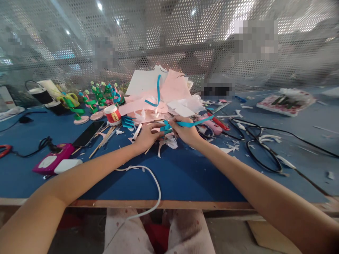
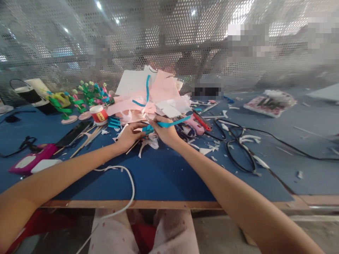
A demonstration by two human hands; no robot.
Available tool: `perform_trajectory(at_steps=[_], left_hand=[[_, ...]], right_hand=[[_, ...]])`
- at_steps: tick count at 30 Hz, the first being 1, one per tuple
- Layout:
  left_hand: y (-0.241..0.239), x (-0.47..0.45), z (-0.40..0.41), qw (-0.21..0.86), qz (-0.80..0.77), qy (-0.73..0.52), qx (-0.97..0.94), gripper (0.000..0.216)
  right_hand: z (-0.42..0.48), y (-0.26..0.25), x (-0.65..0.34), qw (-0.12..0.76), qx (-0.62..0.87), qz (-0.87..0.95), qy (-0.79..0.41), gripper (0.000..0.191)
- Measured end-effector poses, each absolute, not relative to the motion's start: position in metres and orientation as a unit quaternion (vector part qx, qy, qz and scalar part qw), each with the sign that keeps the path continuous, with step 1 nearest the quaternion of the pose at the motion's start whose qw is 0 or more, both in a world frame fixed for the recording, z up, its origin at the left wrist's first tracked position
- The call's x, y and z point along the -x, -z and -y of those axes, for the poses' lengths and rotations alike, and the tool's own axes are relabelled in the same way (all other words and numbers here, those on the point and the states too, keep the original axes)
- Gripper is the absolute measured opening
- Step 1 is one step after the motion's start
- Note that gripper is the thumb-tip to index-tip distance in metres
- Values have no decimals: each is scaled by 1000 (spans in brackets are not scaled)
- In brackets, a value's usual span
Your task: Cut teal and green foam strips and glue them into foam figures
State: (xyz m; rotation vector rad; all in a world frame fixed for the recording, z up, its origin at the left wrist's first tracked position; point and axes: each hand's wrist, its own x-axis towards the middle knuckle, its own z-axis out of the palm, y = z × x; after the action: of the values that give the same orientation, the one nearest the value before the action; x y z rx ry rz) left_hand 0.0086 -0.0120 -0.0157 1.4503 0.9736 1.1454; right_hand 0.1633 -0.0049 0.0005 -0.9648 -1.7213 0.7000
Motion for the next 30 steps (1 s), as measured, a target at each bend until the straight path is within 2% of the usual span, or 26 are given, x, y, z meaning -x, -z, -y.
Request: perform_trajectory(at_steps=[13, 18, 23, 26, 30], left_hand=[[17, -8, 10, 516, -334, -495, -614, 37], [16, -8, 11, 558, -323, -474, -600, 38], [16, -7, 11, 579, -328, -497, -557, 37], [18, -6, 8, 592, -329, -530, -510, 39], [19, -4, 4, 594, -330, -557, -477, 40]], right_hand=[[7, -3, -164, 513, 395, 713, -270, 45], [7, -2, -165, 517, 402, 708, -265, 44], [1, 2, -165, 525, 401, 678, -323, 48], [-2, 5, -166, 473, 413, 690, -360, 51], [0, 6, -163, 385, 444, 738, -332, 41]])
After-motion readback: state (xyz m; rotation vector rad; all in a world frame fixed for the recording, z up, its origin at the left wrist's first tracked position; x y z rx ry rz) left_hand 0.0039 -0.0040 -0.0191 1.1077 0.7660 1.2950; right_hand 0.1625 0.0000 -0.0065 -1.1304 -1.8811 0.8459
